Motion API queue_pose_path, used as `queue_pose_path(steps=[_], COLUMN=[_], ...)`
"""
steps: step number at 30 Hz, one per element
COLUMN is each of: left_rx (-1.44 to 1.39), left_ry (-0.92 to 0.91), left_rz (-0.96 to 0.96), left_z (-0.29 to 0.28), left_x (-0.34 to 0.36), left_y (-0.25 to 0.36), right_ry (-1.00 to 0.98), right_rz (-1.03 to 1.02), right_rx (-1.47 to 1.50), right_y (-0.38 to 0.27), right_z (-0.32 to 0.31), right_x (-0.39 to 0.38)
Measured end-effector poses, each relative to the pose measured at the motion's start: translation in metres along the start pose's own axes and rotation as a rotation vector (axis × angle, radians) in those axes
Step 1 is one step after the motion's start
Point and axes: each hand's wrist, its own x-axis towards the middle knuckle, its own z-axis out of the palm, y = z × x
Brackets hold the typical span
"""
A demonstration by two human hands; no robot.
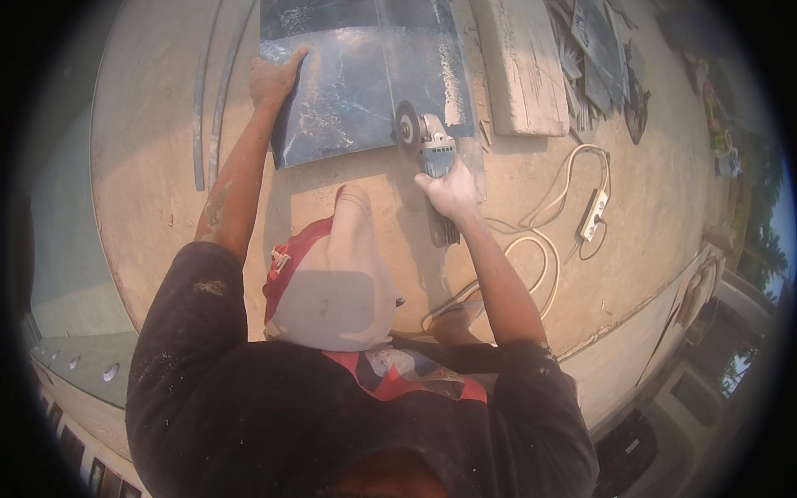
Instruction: The person carries a large tile to a workspace and uses an angle grinder to cut a straight line across its surface.
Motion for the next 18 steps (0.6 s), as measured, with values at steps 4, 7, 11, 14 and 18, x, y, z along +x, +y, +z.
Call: queue_pose_path(steps=[4, 7, 11, 14, 18], left_rx=[0.006, 0.010, 0.012, 0.007, -0.002], left_ry=[0.019, 0.015, 0.014, 0.006, -0.011], left_rz=[0.012, 0.009, -0.002, -0.003, -0.009], left_z=[0.001, 0.001, 0.001, 0.000, -0.002], left_x=[0.001, 0.002, 0.002, 0.000, -0.001], left_y=[-0.003, -0.002, -0.002, 0.000, 0.002], right_ry=[-0.004, 0.008, 0.002, -0.002, 0.036], right_rz=[-0.004, -0.034, -0.046, -0.047, -0.085], right_rx=[0.042, 0.037, 0.062, 0.087, 0.068], right_y=[-0.009, -0.008, -0.002, 0.004, 0.013], right_z=[-0.002, -0.003, -0.002, 0.000, 0.005], right_x=[0.000, -0.003, -0.005, -0.006, -0.010])
